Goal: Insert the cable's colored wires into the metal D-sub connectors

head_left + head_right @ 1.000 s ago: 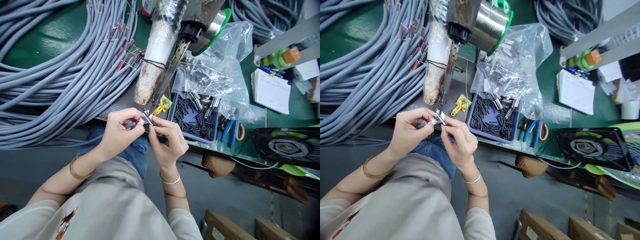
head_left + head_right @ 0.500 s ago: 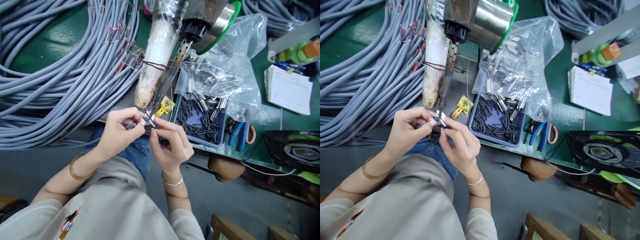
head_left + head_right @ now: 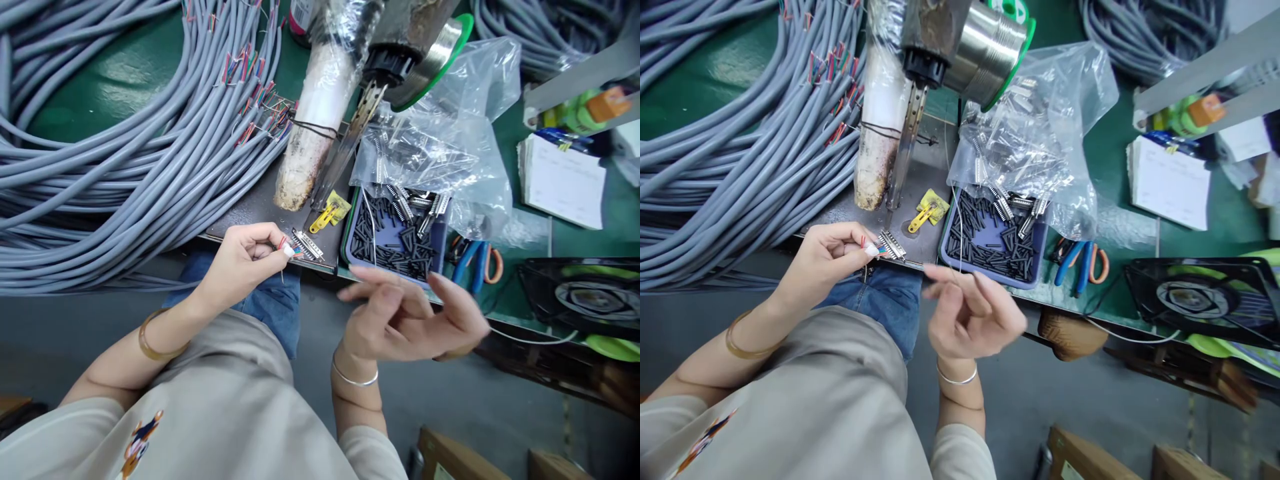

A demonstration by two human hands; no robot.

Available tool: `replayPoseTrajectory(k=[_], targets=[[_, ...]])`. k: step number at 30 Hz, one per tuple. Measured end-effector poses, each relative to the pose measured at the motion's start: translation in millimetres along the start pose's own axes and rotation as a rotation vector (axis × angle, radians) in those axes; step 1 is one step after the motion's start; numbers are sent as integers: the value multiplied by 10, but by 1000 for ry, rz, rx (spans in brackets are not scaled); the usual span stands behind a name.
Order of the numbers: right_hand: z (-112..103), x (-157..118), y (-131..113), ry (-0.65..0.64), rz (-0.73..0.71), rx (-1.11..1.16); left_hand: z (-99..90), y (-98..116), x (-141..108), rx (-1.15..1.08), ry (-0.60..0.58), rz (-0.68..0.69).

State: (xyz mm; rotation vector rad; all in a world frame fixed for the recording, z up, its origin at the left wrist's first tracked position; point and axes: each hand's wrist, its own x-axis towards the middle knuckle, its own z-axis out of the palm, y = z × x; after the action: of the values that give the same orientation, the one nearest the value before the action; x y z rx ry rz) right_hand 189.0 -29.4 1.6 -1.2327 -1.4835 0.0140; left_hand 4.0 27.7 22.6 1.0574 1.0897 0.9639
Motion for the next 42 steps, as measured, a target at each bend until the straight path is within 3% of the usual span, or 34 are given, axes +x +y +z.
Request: replayPoseTrajectory(k=[2, 6, 15, 22, 30, 38, 42], targets=[[32, -2, -29, -13, -95, -55, -5, -1, -17, -4, -1, 11], [135, 20, -58, -197, -225, -156, 6, -21, -28, 20, -16, 57], [333, 120, 22, -193, -51, 47, 51, -41, 65, 161, 85, 194], [313, 159, 0, -185, -56, 24, 55, 77, 68, 186, 71, 217], [279, 79, 25, -196, -160, -70, 39, 27, 70, 137, 5, 154], [272, 76, 19, -207, 196, 214, -25, 41, 57, 7, -73, 59], [296, 68, 1, -179, 37, 112, -10, 0, 50, 29, 5, 123]])
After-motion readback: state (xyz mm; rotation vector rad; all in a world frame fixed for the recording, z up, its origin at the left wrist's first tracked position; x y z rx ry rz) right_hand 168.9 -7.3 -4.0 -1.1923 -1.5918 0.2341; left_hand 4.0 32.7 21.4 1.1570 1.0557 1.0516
